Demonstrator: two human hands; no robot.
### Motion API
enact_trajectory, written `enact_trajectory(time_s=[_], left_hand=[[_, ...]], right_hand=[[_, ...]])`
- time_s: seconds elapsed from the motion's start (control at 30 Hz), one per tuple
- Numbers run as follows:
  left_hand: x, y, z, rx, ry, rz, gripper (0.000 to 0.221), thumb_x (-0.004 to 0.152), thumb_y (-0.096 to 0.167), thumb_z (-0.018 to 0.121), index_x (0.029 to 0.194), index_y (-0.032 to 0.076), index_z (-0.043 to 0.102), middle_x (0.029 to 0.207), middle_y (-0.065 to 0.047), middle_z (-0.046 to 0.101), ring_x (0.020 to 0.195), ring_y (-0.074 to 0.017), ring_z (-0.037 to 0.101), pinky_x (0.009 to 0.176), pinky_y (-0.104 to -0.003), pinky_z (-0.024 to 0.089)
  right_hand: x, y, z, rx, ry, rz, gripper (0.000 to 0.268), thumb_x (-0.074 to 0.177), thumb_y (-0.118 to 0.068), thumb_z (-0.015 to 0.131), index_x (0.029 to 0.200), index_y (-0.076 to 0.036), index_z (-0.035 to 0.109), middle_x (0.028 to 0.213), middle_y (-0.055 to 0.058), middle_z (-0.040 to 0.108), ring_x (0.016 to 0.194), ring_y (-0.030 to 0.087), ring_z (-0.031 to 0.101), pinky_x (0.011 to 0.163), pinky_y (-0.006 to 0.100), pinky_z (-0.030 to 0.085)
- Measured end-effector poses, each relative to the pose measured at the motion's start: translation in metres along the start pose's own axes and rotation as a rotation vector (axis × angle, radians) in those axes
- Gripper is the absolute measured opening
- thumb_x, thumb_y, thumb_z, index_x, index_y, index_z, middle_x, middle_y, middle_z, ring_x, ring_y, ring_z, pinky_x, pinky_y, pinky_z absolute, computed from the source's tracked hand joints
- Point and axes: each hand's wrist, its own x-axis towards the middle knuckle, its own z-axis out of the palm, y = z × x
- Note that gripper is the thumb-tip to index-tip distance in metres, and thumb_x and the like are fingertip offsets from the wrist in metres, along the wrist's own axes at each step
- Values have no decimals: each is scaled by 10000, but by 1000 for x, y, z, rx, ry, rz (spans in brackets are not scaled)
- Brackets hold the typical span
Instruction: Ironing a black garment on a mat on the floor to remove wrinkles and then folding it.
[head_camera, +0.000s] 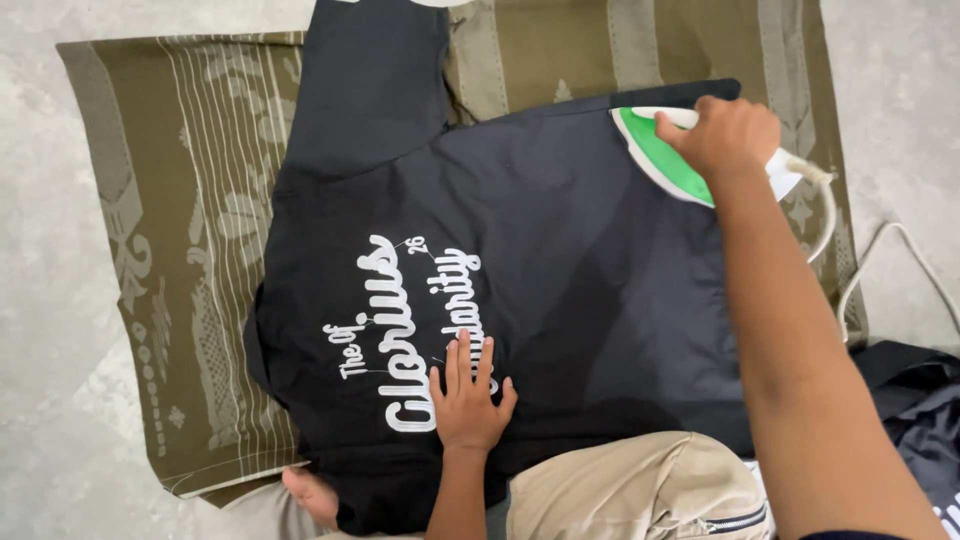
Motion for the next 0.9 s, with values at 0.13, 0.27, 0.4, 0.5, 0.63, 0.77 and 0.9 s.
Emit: enact_trajectory(time_s=[0.13, 0.27, 0.4, 0.5, 0.63, 0.77, 0.9], left_hand=[[0, 0, 0, 2, -7, 2, 587, 783, 462, 494, 1330, 258, 437, 1442, -45, 340, 1286, -204, 380, 956, -449, 356], [0, 0, -2, -26, 54, 16, 573, 789, 444, 498, 1325, 247, 453, 1431, -52, 360, 1276, -213, 402, 941, -458, 373], [-3, 0, 2, -9, -1, -7, 614, 773, 463, 491, 1349, 265, 414, 1457, -33, 321, 1299, -205, 369, 950, -463, 356], [-2, 0, 4, 6, -27, -2, 619, 786, 484, 472, 1361, 267, 394, 1473, -30, 293, 1319, -197, 336, 969, -464, 338], [-2, 1, 6, 12, -10, -1, 618, 762, 483, 484, 1342, 284, 409, 1456, -28, 331, 1319, -197, 342, 974, -458, 338], [-5, 1, 6, 34, -11, -11, 613, 765, 486, 465, 1337, 273, 409, 1467, -16, 312, 1323, -184, 338, 974, -466, 349], [-5, 2, 7, 29, -22, -27, 621, 752, 488, 462, 1337, 287, 402, 1468, -12, 311, 1329, -181, 327, 978, -458, 341]], right_hand=[[0, 4, 4, -35, 38, -26, 710, 907, -771, 303, 830, -162, 661, 727, 98, 659, 686, 335, 645, 513, 372, 419], [-15, 7, -8, -53, -80, -122, 690, 810, -788, 285, 1020, -246, 656, 906, 123, 691, 883, 347, 645, 664, 390, 475], [-34, 10, -11, 3, -109, -246, 731, 679, -798, 354, 1140, -304, 634, 1007, 142, 672, 969, 344, 624, 756, 409, 497], [-45, 6, -36, 60, -303, -290, 674, 682, -732, 414, 942, -181, 701, 906, 167, 672, 918, 368, 611, 721, 426, 489], [-42, 3, -37, 94, -262, -241, 746, 647, -757, 440, 893, -105, 706, 900, 171, 672, 904, 378, 622, 710, 444, 500], [-42, 0, -38, 183, -286, -164, 670, 683, -712, 407, 978, -178, 684, 903, 103, 662, 889, 324, 602, 698, 406, 479], [-42, 4, -27, 130, -189, -285, 712, 647, -755, 447, 996, -189, 700, 890, 117, 677, 880, 346, 618, 708, 433, 486]])
